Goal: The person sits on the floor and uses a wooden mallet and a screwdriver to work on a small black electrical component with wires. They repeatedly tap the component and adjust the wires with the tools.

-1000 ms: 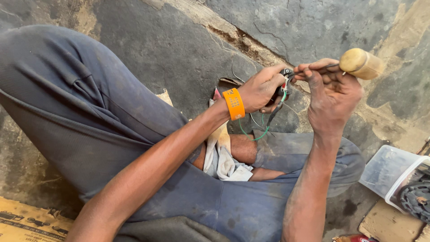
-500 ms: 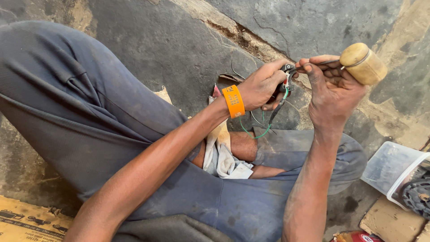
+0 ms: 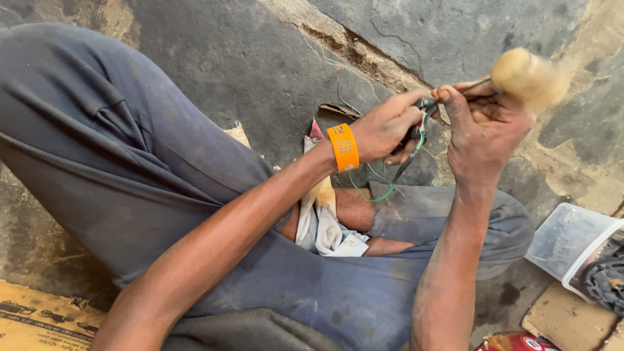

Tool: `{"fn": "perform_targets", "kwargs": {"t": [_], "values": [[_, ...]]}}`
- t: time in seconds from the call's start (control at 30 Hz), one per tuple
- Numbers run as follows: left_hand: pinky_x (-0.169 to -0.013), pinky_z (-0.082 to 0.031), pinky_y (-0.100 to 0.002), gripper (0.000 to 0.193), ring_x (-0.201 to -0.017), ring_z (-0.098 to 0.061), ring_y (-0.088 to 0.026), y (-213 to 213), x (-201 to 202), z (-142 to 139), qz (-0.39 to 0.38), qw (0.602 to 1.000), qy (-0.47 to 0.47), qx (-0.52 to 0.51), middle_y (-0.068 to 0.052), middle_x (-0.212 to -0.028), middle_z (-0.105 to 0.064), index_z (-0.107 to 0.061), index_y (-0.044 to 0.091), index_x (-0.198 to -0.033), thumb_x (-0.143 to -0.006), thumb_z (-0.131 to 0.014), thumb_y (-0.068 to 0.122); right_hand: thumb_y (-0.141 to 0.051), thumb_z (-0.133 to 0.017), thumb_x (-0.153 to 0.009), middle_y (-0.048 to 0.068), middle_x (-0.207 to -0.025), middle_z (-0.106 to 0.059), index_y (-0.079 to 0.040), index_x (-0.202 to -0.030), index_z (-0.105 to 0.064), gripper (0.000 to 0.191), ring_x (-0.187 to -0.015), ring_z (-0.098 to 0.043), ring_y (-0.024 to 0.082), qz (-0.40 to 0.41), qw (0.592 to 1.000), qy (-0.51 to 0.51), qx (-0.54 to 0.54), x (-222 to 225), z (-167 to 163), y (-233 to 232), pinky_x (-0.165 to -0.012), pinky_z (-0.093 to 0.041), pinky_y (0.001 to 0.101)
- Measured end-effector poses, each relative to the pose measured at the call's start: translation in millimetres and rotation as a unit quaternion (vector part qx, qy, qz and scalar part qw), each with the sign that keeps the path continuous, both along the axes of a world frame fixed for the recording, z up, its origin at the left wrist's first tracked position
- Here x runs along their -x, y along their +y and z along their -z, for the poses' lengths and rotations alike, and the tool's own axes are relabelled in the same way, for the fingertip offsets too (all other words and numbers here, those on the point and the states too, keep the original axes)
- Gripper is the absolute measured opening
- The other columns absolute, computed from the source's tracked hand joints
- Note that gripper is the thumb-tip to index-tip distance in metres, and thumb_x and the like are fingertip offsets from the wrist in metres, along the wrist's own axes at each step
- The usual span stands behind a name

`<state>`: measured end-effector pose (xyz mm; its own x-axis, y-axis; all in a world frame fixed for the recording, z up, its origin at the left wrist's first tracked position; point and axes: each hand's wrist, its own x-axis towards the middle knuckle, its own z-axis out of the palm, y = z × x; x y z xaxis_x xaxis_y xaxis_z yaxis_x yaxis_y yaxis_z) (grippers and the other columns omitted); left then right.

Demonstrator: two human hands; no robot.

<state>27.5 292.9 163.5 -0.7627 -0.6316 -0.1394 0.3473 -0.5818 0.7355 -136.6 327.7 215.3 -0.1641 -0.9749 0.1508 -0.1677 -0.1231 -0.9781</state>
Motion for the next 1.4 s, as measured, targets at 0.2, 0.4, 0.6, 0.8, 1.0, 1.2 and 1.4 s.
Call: {"fn": "perform_targets", "kwargs": {"t": [0.2, 0.4, 0.6, 0.8, 1.0, 1.2, 1.4], "values": [[-0.037, -0.042, -0.03, 0.041, -0.041, -0.051, -0.015, 3.6, 2.0, -4.2, 0.007, 1.0, 0.0, 0.01, -0.007, -0.059, -0.054, -0.044, 0.001, -0.143, -0.104, -0.035, 0.012, 0.007, -0.081, -0.108, 0.013, -0.104, -0.073, 0.004, -0.113, -0.058, 0.023, -0.091, -0.074, 0.014, 0.014, 1.0, 0.017, 0.003, -3.2, -0.2, -0.4, -0.081, -0.061, 0.0228], [-0.038, -0.042, -0.029, 0.036, -0.04, -0.05, -0.013, 3.6, -1.5, -9.6, 0.014, 1.0, -0.009, 0.02, -0.007, -0.059, -0.056, -0.044, 0.004, -0.138, -0.105, -0.033, 0.013, 0.006, -0.078, -0.109, 0.01, -0.1, -0.069, 0.0, -0.108, -0.053, 0.026, -0.094, -0.074, 0.013, -0.009, 1.0, 0.0, -0.003, -7.5, -7.3, -4.0, -0.083, -0.061, 0.0212], [-0.038, -0.044, -0.03, 0.026, -0.042, -0.052, -0.014, 2.4, 0.3, -7.2, 0.009, 0.999, -0.016, 0.027, -0.007, -0.06, -0.056, -0.051, 0.001, -0.122, -0.105, -0.035, 0.013, 0.008, -0.08, -0.107, 0.008, -0.099, -0.066, 0.001, -0.116, -0.056, 0.027, -0.087, -0.067, 0.009, 0.001, 1.0, -0.027, 0.005, -6.0, -1.6, -4.4, -0.079, -0.057, 0.0201], [-0.038, -0.044, -0.03, 0.022, -0.043, -0.052, -0.015, 0.6, 1.0, -1.4, -0.011, 1.0, -0.001, 0.021, -0.006, -0.063, -0.055, -0.051, 0.001, -0.117, -0.106, -0.035, 0.013, 0.007, -0.08, -0.101, 0.007, -0.094, -0.065, 0.002, -0.107, -0.063, 0.019, -0.079, -0.059, 0.008, 0.023, 0.999, 0.032, 0.006, 2.6, 2.3, -2.8, -0.072, -0.049, 0.0175], [-0.04, -0.044, -0.032, 0.022, -0.043, -0.053, -0.016, -9.0, -7.6, -1.9, -0.018, 0.999, -0.002, 0.043, -0.009, -0.062, -0.057, -0.05, 0.0, -0.119, -0.108, -0.037, 0.014, -0.001, -0.08, -0.094, 0.008, -0.095, -0.072, -0.004, -0.101, -0.057, 0.025, -0.09, -0.072, 0.012, 0.011, 0.999, -0.045, -0.003, -1.6, -0.8, -5.3, -0.086, -0.062, 0.0233], [-0.042, -0.047, -0.03, 0.031, -0.042, -0.055, -0.014, -6.9, -9.5, -10.4, 0.002, 0.998, -0.043, 0.053, -0.01, -0.06, -0.061, -0.05, 0.002, -0.13, -0.106, -0.036, 0.016, 0.007, -0.087, -0.105, 0.015, -0.095, -0.072, 0.002, -0.096, -0.057, 0.031, -0.087, -0.073, 0.017, -0.001, 0.999, -0.024, 0.037, 3.6, 7.7, -2.1, -0.082, -0.062, 0.0269], [-0.042, -0.049, -0.03, 0.031, -0.044, -0.058, -0.014, -4.6, -11.8, -14.7, 0.028, 0.997, -0.045, 0.047, -0.009, -0.062, -0.063, -0.05, 0.003, -0.131, -0.105, -0.037, 0.014, 0.01, -0.088, -0.105, 0.011, -0.089, -0.067, 0.0, -0.092, -0.054, 0.038, -0.085, -0.07, 0.014, 0.012, 0.998, -0.016, 0.056, 8.7, 18.6, -1.4, -0.081, -0.06, 0.025]]}}
